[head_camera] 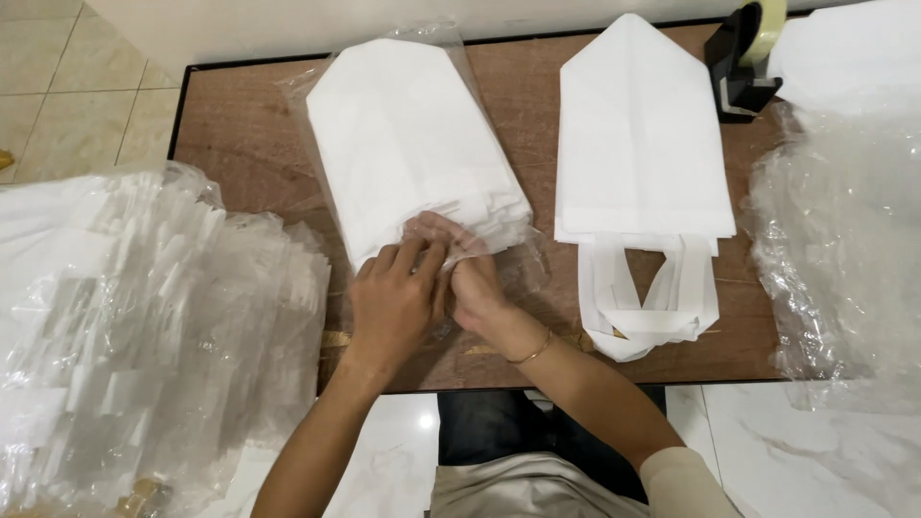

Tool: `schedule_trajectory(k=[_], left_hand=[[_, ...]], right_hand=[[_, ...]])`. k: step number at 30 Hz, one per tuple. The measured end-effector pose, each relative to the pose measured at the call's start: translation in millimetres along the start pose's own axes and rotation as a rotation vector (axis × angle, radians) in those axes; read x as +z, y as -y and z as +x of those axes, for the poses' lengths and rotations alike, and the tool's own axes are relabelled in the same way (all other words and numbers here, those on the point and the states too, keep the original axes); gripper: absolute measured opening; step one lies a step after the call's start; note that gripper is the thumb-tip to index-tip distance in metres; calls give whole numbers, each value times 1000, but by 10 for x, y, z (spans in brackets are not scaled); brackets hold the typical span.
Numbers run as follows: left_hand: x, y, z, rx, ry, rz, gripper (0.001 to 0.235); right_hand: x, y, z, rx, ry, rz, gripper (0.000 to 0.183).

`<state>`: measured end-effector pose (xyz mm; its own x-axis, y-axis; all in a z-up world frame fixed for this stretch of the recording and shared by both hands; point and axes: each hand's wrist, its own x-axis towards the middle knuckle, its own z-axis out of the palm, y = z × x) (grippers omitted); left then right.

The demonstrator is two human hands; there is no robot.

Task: Folding white non-woven bags and inserting them into clear plastic packaging sleeves on a work table.

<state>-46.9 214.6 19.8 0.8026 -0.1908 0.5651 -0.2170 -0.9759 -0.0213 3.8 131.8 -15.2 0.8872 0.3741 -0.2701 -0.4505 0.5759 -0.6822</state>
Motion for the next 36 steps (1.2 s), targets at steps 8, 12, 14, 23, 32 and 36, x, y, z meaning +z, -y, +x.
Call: schedule_trajectory(k=[8,12,14,23,32,36], left_hand=[[-91,-197,-87,54,-98,74,29],[173,-665,9,156,-293,-158,31],[376,-930,154,223,-372,-268,29],[1031,-1510,837,-546,637,-982,68],[954,-1627,861,-346,441,-892,44],[1182,-1643,890,-356,144,-1041,27]], right_hand=[[-476,425,-213,-266,409,-691,60],[-1048,1175,-404,-276,254,-1012,38],[-1463,1465,-332,-270,177,-1151,32],[-2278,1722,-211,-224,-626,-2078,64],[-2590,1732,-104,-398,-643,-1751,44],[-2686,1812,-100,-611,-627,-1512,32]])
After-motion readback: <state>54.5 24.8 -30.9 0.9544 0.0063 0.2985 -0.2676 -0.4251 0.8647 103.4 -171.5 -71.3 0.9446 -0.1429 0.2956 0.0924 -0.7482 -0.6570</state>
